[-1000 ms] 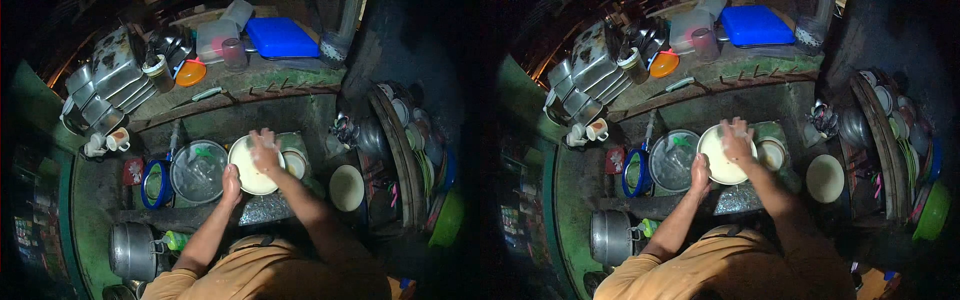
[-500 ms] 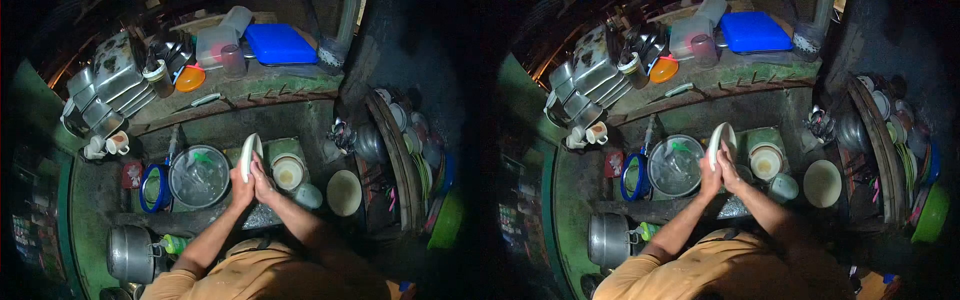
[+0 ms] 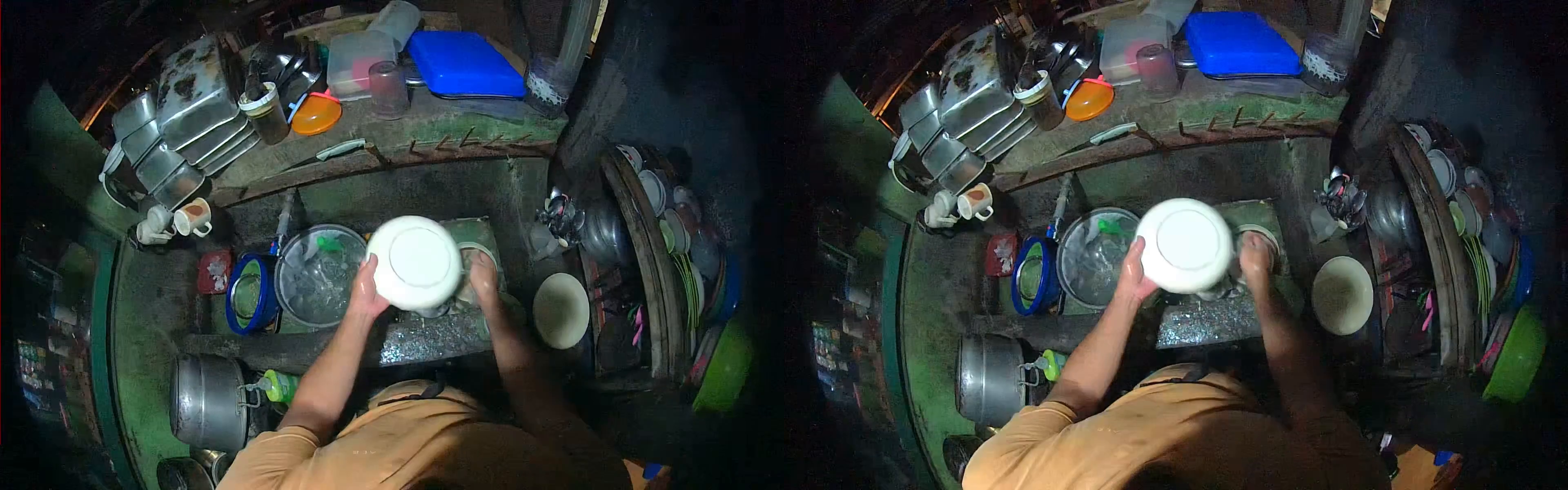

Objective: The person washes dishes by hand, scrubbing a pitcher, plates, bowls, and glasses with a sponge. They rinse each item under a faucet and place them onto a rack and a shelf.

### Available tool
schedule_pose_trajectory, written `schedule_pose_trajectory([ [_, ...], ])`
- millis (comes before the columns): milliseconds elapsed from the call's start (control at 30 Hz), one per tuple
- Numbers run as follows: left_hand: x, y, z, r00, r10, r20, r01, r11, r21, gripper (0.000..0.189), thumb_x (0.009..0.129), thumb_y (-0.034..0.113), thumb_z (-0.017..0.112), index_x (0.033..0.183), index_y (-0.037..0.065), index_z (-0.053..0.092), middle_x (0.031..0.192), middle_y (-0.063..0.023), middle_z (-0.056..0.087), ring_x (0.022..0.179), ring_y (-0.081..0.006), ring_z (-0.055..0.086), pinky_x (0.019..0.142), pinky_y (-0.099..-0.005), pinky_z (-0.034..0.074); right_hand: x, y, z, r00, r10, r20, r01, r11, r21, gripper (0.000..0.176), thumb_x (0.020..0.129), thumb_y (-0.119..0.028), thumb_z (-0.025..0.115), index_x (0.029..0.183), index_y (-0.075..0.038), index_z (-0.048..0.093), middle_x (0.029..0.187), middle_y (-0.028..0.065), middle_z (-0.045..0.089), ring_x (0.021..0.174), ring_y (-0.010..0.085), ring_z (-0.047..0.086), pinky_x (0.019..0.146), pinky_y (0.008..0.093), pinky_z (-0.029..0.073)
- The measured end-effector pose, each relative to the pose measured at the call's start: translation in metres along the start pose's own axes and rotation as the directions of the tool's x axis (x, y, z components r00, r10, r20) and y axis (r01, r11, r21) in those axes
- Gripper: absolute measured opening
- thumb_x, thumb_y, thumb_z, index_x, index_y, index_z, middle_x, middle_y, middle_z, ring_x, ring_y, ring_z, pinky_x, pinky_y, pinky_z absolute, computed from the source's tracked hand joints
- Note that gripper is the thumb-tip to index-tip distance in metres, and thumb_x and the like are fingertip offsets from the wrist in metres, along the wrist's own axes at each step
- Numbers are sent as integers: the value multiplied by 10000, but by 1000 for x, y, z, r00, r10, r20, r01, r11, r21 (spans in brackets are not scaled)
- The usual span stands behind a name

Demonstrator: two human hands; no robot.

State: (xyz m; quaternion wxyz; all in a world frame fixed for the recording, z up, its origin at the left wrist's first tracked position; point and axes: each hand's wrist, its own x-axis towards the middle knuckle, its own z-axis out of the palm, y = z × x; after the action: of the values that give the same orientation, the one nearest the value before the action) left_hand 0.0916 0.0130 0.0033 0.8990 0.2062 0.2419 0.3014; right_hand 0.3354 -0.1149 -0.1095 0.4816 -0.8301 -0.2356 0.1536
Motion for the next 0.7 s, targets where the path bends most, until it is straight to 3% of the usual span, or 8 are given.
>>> schedule_pose_trajectory([
  [133,5,5,1,999,32,33,-35,996,80,514,1009,384,399,1399,58,322,1374,-167,464,1233,-340,497,1028,-550,408,-73,-84,-4,994,-79,75,36,885,464,262,947,-179,513,1102,-5,632,1003,117,655,903,187,611,819,311,477],
  [167,2,-4,6,999,16,-30,-12,994,106,525,1008,416,391,1389,56,354,1331,-160,495,1184,-325,531,1003,-501,438,-95,-118,-9,960,-217,177,145,925,350,249,889,-127,564,1115,-67,648,1084,127,647,985,223,614,882,344,473],
  [200,-11,-11,29,996,-29,-89,44,984,172,511,1011,418,386,1373,58,376,1295,-154,513,1151,-304,546,984,-469,450,-107,-144,-1,815,-573,83,550,811,201,303,822,-110,613,1122,-108,656,1134,140,632,1090,304,585,944,389,454],
  [267,-15,-43,13,987,159,-9,-144,913,381,437,1020,386,383,1291,51,456,1168,-126,570,1038,-235,585,917,-378,475,-110,-196,-5,609,-791,61,790,598,-138,341,773,-179,671,1110,-126,661,1153,162,616,1127,395,540,965,444,438],
  [367,-29,-24,42,997,78,22,-81,971,225,371,1020,340,405,1214,38,501,1117,-101,594,995,-188,592,883,-340,481,-66,-191,10,530,-840,120,848,527,-59,287,789,-221,673,1056,-116,665,1098,171,626,1061,397,565,906,444,465],
  [467,-33,-13,31,975,218,41,-212,855,473,318,1013,284,431,1151,20,543,1036,-89,625,923,-168,604,821,-328,497,-31,-186,10,901,-433,1,430,894,124,257,866,-213,622,1051,-35,630,1020,198,644,964,384,613,844,419,480],
  [567,-49,14,65,952,293,-88,-248,908,339,294,1009,265,440,1101,5,542,998,-88,613,877,-149,589,790,-336,502,-45,-145,12,991,-136,-3,134,969,208,287,892,-161,580,1155,-51,610,1140,222,617,1125,355,567,942,406,441],
  [700,-24,4,35,920,390,-46,-351,869,348,184,1009,220,445,982,47,503,935,-60,562,823,-132,547,749,-339,493,-112,-151,29,827,-563,18,551,815,182,390,865,-67,539,1253,-87,578,1421,223,421,1332,410,369,1103,468,297],
])
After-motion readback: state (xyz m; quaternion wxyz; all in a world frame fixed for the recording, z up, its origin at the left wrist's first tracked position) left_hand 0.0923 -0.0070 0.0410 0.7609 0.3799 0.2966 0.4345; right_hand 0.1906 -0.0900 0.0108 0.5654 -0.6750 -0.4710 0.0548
